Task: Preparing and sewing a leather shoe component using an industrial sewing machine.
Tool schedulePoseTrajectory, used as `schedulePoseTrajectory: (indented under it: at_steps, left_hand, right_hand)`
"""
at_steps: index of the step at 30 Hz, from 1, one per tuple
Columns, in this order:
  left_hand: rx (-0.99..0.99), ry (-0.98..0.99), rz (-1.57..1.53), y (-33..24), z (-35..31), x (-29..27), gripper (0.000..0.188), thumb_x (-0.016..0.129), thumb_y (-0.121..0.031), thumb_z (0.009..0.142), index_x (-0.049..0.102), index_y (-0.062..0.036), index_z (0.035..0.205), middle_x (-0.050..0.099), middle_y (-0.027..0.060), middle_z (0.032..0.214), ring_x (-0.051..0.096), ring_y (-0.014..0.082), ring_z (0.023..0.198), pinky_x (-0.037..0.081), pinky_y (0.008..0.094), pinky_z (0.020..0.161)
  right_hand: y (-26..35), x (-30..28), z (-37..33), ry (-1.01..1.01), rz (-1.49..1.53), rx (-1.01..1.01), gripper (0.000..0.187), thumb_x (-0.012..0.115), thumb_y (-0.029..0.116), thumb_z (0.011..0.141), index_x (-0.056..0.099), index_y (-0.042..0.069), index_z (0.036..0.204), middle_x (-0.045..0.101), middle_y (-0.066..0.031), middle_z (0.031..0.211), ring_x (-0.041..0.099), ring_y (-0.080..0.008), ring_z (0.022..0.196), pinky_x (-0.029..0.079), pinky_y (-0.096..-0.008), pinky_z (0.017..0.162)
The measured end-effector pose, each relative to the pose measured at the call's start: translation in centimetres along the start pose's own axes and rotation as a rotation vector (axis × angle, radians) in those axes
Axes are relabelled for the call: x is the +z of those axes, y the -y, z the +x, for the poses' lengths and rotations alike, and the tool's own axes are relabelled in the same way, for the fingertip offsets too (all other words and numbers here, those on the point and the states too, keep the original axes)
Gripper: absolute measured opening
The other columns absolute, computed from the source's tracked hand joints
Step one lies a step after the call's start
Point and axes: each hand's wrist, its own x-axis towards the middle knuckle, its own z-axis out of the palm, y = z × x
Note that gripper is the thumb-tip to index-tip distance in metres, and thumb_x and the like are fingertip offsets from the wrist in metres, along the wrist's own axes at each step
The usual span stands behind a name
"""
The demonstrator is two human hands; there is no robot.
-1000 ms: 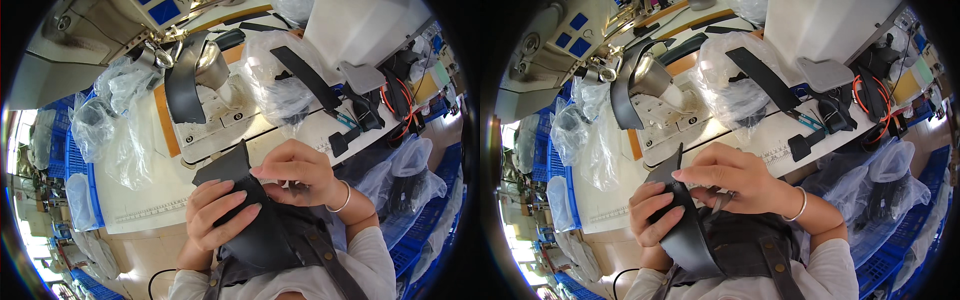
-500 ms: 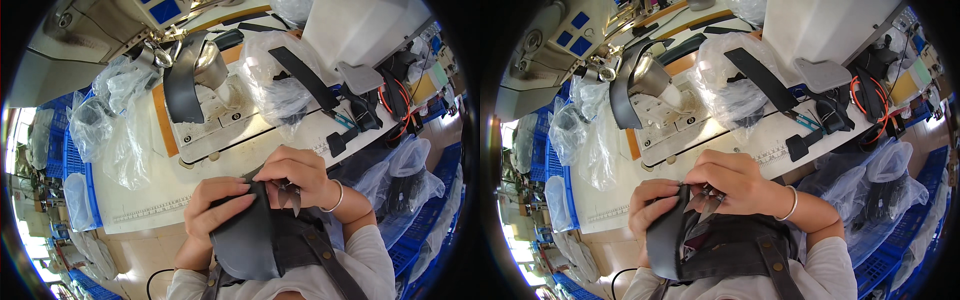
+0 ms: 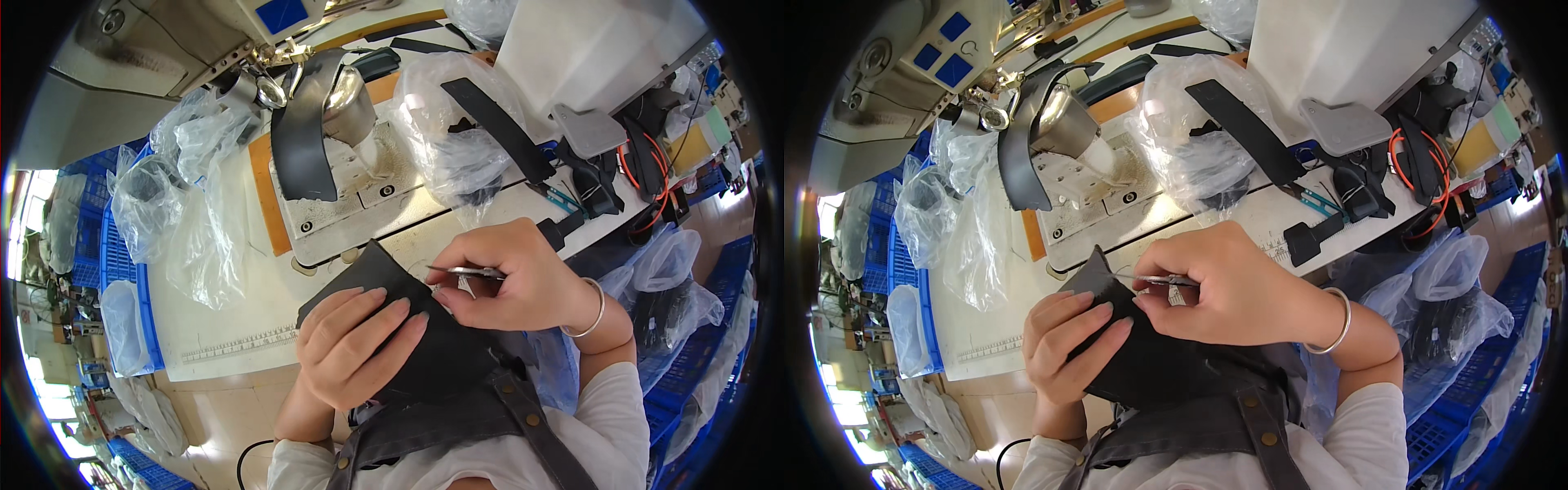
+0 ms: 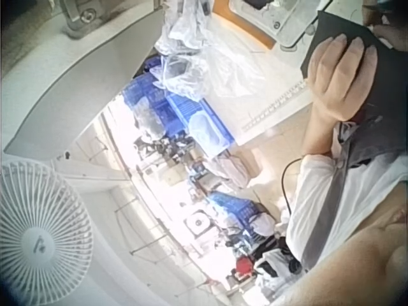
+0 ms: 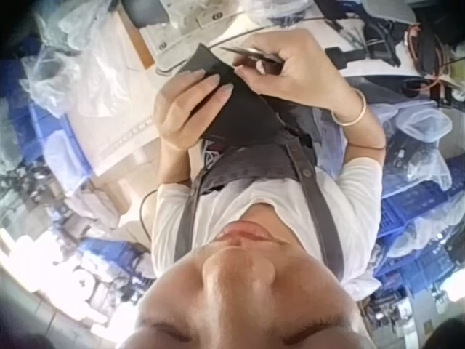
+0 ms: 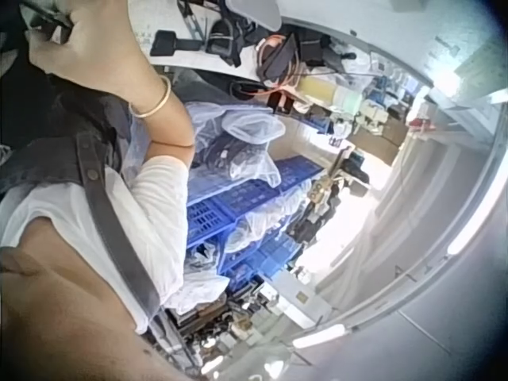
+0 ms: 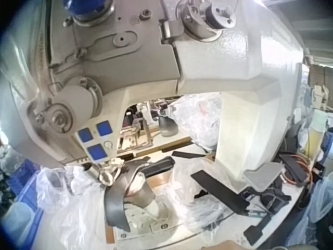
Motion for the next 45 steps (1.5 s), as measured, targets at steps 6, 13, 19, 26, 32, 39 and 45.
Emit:
schedulePoseTrajectory:
  at_steps: [6, 13, 19, 26, 32, 39, 45]
  left_hand:
    - [0.048, 0.167, 0.270, -1.3, 0.7, -0.1, 0.016, 0.063, -0.008, 0.065, 0.068, -0.0086, 0.080, 0.062, 0.0040, 0.091, 0.059, 0.0182, 0.084, 0.047, 0.0341, 0.079]
    - [0.119, 0.189, 0.318, -1.5, 0.7, 0.1, 0.013, 0.063, -0.008, 0.068, 0.067, -0.0075, 0.080, 0.062, 0.0037, 0.090, 0.059, 0.0174, 0.085, 0.046, 0.0350, 0.080]
    - [0.137, 0.109, 0.322, -1.1, 0.2, 0.5, 0.012, 0.065, -0.008, 0.067, 0.068, -0.0078, 0.079, 0.062, 0.0035, 0.090, 0.059, 0.0175, 0.084, 0.046, 0.0348, 0.079]
    - [0.112, 0.108, 0.299, -0.9, 0.3, 1.0, 0.013, 0.065, -0.008, 0.066, 0.069, -0.0076, 0.079, 0.062, 0.0035, 0.090, 0.059, 0.0177, 0.084, 0.046, 0.0346, 0.078]
    - [0.026, 0.124, 0.306, -1.1, -0.7, 0.0, 0.016, 0.068, -0.007, 0.065, 0.069, -0.0093, 0.080, 0.062, 0.0024, 0.091, 0.058, 0.0179, 0.086, 0.044, 0.0353, 0.080]
    - [0.120, 0.093, 0.331, -1.7, -1.0, 0.1, 0.018, 0.072, -0.011, 0.066, 0.070, -0.0151, 0.083, 0.060, -0.0017, 0.095, 0.054, 0.0161, 0.095, 0.039, 0.0367, 0.088]
    - [0.196, 0.152, 0.371, -1.6, -1.0, -0.3, 0.015, 0.069, -0.015, 0.068, 0.070, -0.0174, 0.083, 0.060, -0.0035, 0.096, 0.054, 0.0148, 0.096, 0.037, 0.0365, 0.090]
  right_hand:
    - [-1.7, 1.2, -0.2, -0.085, -0.189, -0.222, 0.021, 0.068, 0.002, 0.064, 0.061, 0.004, 0.083, 0.058, -0.0042, 0.066, 0.054, -0.0151, 0.050, 0.041, -0.0242, 0.045]
    - [-1.6, 1.1, -0.1, -0.089, -0.233, -0.248, 0.020, 0.068, 0.001, 0.059, 0.054, 0.006, 0.073, 0.054, -0.0029, 0.062, 0.054, -0.0172, 0.051, 0.041, -0.0260, 0.044]
    - [-1.9, 1.3, -0.1, -0.117, -0.277, -0.293, 0.026, 0.069, 0.005, 0.059, 0.049, 0.005, 0.075, 0.053, -0.0055, 0.065, 0.056, -0.0224, 0.054, 0.043, -0.0305, 0.046]
    - [-2.7, 1.5, -0.2, -0.178, -0.287, -0.307, 0.027, 0.069, 0.004, 0.058, 0.048, 0.006, 0.076, 0.053, -0.0052, 0.064, 0.055, -0.0217, 0.053, 0.043, -0.0302, 0.045]
    - [-3.2, -1.1, -0.1, -0.441, -0.231, -0.031, 0.004, 0.056, -0.002, 0.069, 0.055, 0.002, 0.070, 0.052, -0.0017, 0.057, 0.048, -0.0055, 0.048, 0.039, -0.0213, 0.046]
    - [-2.7, 0.1, 0.0, -0.065, 0.135, -0.067, 0.004, 0.057, 0.002, 0.079, 0.060, 0.000, 0.078, 0.059, -0.0044, 0.063, 0.056, -0.0092, 0.054, 0.042, -0.0207, 0.050]
    - [-2.6, 0.6, 0.6, -0.043, 0.053, -0.308, 0.015, 0.062, -0.003, 0.073, 0.060, 0.002, 0.087, 0.061, -0.0070, 0.068, 0.057, -0.0150, 0.052, 0.042, -0.0230, 0.050]
